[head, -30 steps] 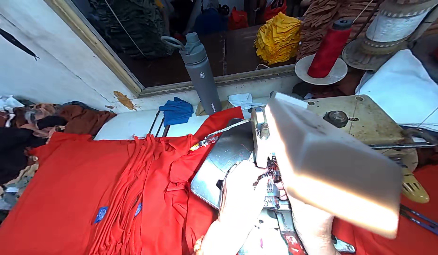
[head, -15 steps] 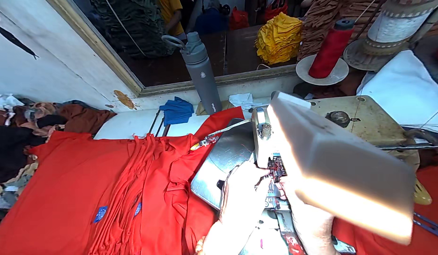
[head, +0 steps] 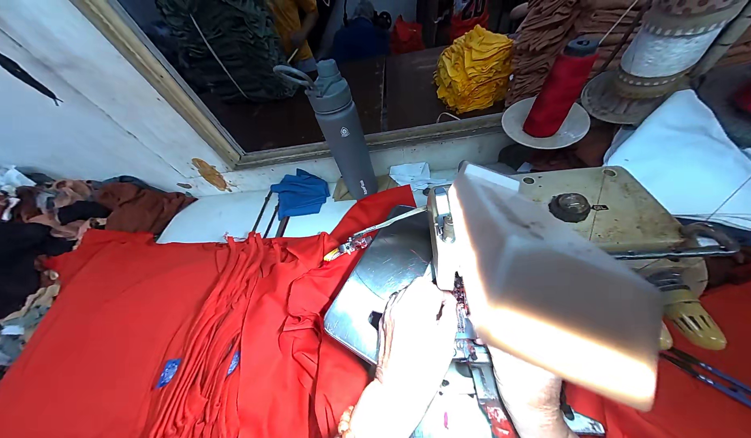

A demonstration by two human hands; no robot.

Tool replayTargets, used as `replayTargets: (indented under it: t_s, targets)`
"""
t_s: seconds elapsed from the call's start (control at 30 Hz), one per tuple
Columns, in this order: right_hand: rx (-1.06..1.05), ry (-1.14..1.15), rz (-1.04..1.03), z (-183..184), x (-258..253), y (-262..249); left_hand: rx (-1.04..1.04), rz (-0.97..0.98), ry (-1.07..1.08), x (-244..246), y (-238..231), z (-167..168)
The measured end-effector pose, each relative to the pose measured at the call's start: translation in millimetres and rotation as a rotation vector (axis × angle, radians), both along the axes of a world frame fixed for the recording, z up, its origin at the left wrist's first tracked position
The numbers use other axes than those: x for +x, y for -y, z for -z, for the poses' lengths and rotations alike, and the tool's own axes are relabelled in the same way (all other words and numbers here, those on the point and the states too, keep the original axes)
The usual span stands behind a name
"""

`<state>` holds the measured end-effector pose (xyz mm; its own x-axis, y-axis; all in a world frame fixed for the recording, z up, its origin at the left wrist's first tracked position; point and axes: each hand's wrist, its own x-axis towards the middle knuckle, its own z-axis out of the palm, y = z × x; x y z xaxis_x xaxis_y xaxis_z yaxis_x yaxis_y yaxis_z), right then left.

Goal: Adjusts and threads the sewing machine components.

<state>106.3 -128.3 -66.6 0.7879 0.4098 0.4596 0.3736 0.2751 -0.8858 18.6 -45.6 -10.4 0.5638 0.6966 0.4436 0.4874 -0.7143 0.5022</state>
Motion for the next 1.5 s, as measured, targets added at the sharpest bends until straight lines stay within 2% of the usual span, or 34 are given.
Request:
replayTargets:
  t_s: [0.17, 0.33, 0.47, 0.73, 0.9, 1.07, 1.5]
  targets:
    - [-0.009, 0.186, 0.026, 4, 4, 9, -0.001, -0.018, 0.013, -2, -1, -2]
    - [-0.06, 0.509, 0.15, 8, 13, 19, -0.011, 0.006, 0.062, -6, -4, -3]
    - [-0.073, 0.645, 0.25, 2, 23, 22, 0.007, 0.017, 0.066, -7, -4, -1]
    - [-0.075, 0.71, 0.284, 14, 32, 22, 0.055, 0.016, 0.049, -10, -5, -2]
    - [-0.188, 0.728, 0.327, 13, 28, 21, 0.069, 0.002, 0.036, -11, -5, -2]
    - [-0.29, 0.76, 0.344, 10, 23, 22, 0.197, -0.112, -0.049, -17, -8, -3]
    - [-0.347, 0.79, 0.385, 12, 20, 21, 0.31, -0.22, -0.116, -64, -48, -5]
